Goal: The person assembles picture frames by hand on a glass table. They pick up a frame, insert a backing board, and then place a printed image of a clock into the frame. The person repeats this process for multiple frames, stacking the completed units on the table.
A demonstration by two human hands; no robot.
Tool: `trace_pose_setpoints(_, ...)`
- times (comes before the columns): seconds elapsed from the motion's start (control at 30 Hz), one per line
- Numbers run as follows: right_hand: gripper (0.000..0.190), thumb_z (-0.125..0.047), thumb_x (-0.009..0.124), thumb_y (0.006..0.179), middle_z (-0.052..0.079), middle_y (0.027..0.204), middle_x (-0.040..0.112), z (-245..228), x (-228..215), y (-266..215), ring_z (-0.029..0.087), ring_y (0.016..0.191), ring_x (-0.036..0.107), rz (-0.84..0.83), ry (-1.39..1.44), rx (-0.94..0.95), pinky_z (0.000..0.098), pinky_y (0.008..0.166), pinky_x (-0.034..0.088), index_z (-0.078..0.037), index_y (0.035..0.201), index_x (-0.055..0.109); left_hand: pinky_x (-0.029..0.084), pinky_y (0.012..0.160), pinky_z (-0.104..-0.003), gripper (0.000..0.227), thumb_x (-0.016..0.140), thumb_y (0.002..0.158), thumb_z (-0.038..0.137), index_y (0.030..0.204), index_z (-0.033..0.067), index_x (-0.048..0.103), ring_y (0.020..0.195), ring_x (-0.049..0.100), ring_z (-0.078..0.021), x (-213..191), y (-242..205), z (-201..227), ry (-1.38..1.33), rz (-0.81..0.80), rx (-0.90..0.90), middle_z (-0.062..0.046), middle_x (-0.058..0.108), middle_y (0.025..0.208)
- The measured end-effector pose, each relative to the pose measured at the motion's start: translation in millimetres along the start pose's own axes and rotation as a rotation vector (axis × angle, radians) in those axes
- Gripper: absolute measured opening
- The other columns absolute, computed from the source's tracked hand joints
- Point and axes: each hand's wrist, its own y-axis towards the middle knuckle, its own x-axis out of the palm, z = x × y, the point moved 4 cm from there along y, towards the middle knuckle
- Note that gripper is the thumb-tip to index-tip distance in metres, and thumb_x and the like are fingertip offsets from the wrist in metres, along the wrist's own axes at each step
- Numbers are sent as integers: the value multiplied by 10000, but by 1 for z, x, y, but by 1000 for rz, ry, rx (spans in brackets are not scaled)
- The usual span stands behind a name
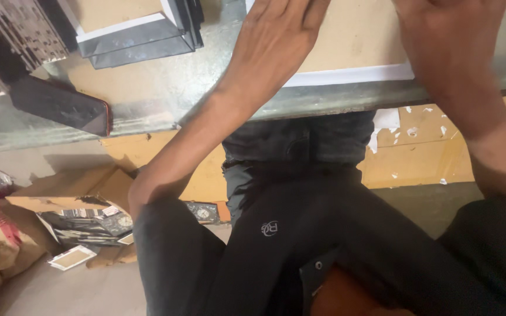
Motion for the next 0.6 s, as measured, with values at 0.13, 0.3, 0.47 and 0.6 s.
trace_pose_setpoints(0.13, 191, -20, 656, 975, 74, 1047, 641, -14, -4, 17, 269, 997, 621, 6, 250, 18, 415, 874, 454, -33, 1165, 668, 452, 1107, -411, 406, 665, 866, -13, 1270, -53, 656, 1202, 645, -264, -4, 3, -1, 53, -54, 3, -127, 667, 1251)
trace_pose_setpoints(0.3, 537, -272, 669, 985, 166, 1345, 596, -43, 12, 15, 304, 1283, 594, -79, 246, 49, 525, 1131, 361, 53, 1396, 553, 454, 1122, -414, 455, 687, 872, -8, 1326, -15, 685, 1210, 662, -266, -2, 2, -1, 74, 31, -60, -134, 698, 1273)
trace_pose_setpoints(0.47, 853, -542, 571, 1025, 330, 1479, 510, -22, 9, -11, 424, 1390, 475, -217, 179, 263, 695, 1194, 161, 148, 1502, 418, 474, 1145, -415, 382, 698, 907, -16, 1288, -28, 674, 1183, 707, -294, -10, -15, -19, 182, 44, -201, -189, 715, 1256)
trace_pose_setpoints(0.6, 1031, -634, 503, 1028, 435, 1556, 382, -11, -4, -15, 563, 1452, 299, -169, 187, 330, 775, 1069, 65, 242, 1546, 338, 429, 1216, -416, 389, 665, 950, -3, 1335, -55, 658, 1300, 646, -319, -14, -16, -11, 324, 38, -287, -236, 671, 1340)
